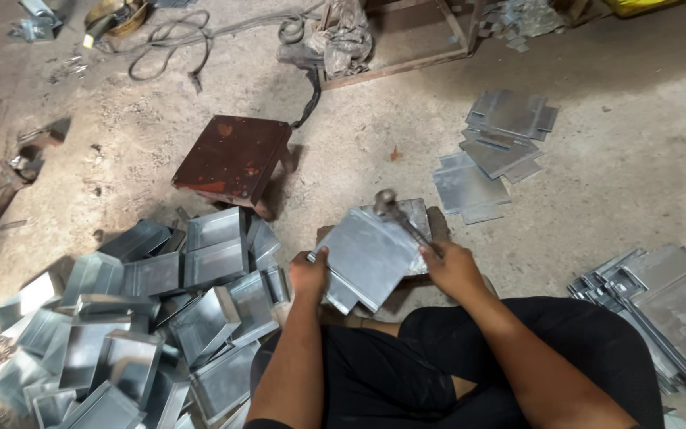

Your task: The person sits on the floor and uses a hammer to strike a metal sheet placed on a small wooden block. They repeatedly hit the sheet to flatten or shape it, then move the finished piece aside and pick up a new one from a pile.

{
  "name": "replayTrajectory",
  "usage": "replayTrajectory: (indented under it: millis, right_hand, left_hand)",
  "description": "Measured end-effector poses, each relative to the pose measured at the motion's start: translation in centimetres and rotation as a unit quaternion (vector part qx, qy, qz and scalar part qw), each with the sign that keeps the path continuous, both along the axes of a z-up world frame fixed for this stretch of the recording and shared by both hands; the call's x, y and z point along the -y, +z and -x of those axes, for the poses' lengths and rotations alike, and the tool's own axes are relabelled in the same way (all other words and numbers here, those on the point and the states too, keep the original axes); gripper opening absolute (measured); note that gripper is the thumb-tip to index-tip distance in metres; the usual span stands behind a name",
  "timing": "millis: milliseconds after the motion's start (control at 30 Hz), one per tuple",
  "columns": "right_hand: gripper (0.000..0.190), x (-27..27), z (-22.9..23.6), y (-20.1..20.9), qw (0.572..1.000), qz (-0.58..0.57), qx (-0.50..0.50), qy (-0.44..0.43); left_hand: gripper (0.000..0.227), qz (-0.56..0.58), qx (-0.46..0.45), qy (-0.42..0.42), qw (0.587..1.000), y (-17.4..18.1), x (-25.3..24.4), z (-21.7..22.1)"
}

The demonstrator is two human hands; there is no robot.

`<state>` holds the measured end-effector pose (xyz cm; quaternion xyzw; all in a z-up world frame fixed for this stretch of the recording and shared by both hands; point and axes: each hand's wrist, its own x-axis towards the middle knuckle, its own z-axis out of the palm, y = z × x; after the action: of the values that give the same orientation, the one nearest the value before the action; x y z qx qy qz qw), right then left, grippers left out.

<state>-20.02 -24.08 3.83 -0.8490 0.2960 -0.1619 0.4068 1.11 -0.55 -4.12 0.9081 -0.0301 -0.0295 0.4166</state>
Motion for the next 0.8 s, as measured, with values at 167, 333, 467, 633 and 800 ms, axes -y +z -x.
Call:
replayTrajectory:
  millis: [167,333,467,633,800]
  right_hand:
    - [0.04,1.9,1.6,2.2,0.993,-0.087,0.039,-0.072]
    - [0.037,3.9,2.6,4.4,0.984,-0.095,0.092,-0.123]
    - [0.034,3.6,3.1,4.2,0.956,-0.201,0.127,-0.17]
    - [0.031,3.5,2.2,3.7,0.942,-0.248,0.164,-0.153]
    - [0.032,3.2,2.3,1.5,0.976,-0.156,0.109,-0.107]
  left_hand:
    - [0.044,0.099,-0.185,0.0,0.978,0.0,-2.8,-1.5]
    - [0.044,-0.114,-0.384,-0.231,0.887,4.0,-3.9,1.2]
    - [0.044,-0.066,-0.176,-0.088,0.978,5.0,-2.2,1.9]
    - [0.077,0.013,0.09,-0.119,0.989,4.9,1.6,1.9]
    - [0.107,-0.121,-0.028,-0.173,0.977,6.9,2.0,2.8]
